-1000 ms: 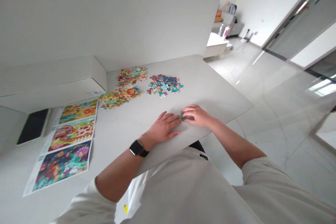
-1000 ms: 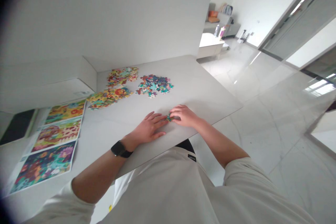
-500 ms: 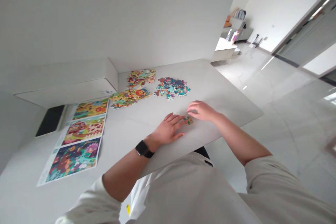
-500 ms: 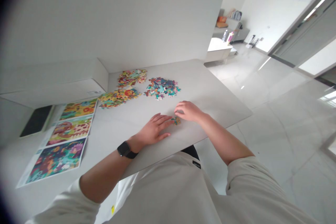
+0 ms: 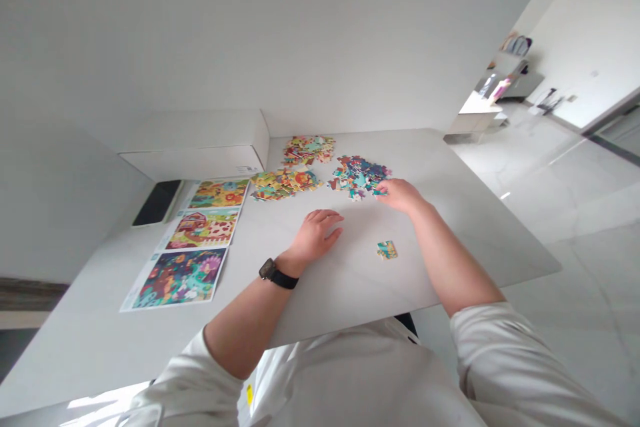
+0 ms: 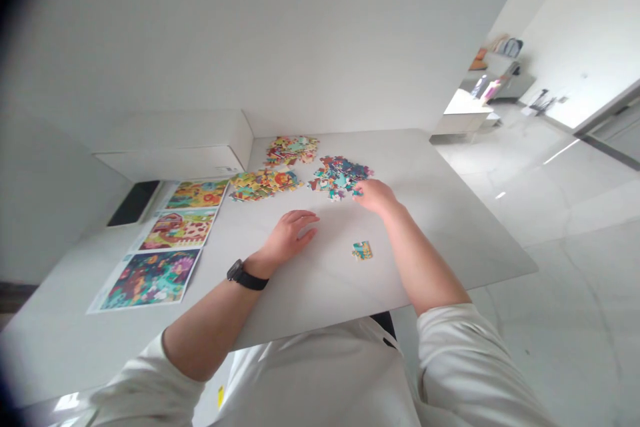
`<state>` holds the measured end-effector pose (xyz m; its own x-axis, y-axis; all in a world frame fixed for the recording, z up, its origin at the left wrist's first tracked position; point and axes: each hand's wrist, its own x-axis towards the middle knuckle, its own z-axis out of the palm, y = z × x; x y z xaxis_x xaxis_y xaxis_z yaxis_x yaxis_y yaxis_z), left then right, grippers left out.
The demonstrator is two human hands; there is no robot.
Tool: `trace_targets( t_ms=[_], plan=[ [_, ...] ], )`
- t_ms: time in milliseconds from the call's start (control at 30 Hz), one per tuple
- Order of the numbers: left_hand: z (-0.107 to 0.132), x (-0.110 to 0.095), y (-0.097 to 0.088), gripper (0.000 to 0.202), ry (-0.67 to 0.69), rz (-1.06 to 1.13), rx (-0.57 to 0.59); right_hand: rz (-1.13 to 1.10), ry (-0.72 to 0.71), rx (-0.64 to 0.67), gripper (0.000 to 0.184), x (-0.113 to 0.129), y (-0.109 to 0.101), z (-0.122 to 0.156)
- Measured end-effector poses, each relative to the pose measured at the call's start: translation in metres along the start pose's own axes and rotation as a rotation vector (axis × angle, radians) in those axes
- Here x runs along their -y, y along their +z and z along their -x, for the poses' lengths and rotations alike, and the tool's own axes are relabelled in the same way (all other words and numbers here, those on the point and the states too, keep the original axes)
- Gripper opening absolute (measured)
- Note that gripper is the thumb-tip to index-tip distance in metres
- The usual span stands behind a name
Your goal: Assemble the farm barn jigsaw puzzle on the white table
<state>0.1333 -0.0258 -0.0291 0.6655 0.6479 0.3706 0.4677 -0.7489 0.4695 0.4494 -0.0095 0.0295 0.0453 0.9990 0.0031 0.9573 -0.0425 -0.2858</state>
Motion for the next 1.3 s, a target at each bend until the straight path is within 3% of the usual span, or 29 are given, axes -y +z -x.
trace_targets(
  t_ms=[167, 400, 667, 867, 1067, 1300],
  plan=[
    [0.0, 0.0, 0.001, 0.031, -0.018, 0.002, 0.016, -0.079, -0.158, -0.28, 0.024, 0.012, 0.039, 0.003],
    [0.002, 0.004, 0.004, 0.034, -0.079, -0.033, 0.021, -0.05, -0.27, -0.2, 0.026, 0.019, 0.065, 0.005],
    [-0.008, 0.008, -0.001, 0.039, -0.131, -0.1, -0.035, -0.06, -0.307, -0.174, 0.032, 0.015, 0.07, -0.001],
    [-0.046, 0.016, -0.013, 0.049, -0.113, -0.147, -0.052, -0.096, -0.335, -0.138, 0.029, 0.014, 0.067, -0.008],
    [-0.088, 0.035, 0.007, 0.053, -0.163, -0.189, 0.051, -0.12, -0.3, -0.155, 0.029, 0.007, 0.054, -0.004],
    [-0.097, 0.049, 0.023, 0.039, -0.189, -0.239, 0.089, -0.006, -0.134, -0.108, 0.032, -0.003, 0.051, 0.005]
  ],
)
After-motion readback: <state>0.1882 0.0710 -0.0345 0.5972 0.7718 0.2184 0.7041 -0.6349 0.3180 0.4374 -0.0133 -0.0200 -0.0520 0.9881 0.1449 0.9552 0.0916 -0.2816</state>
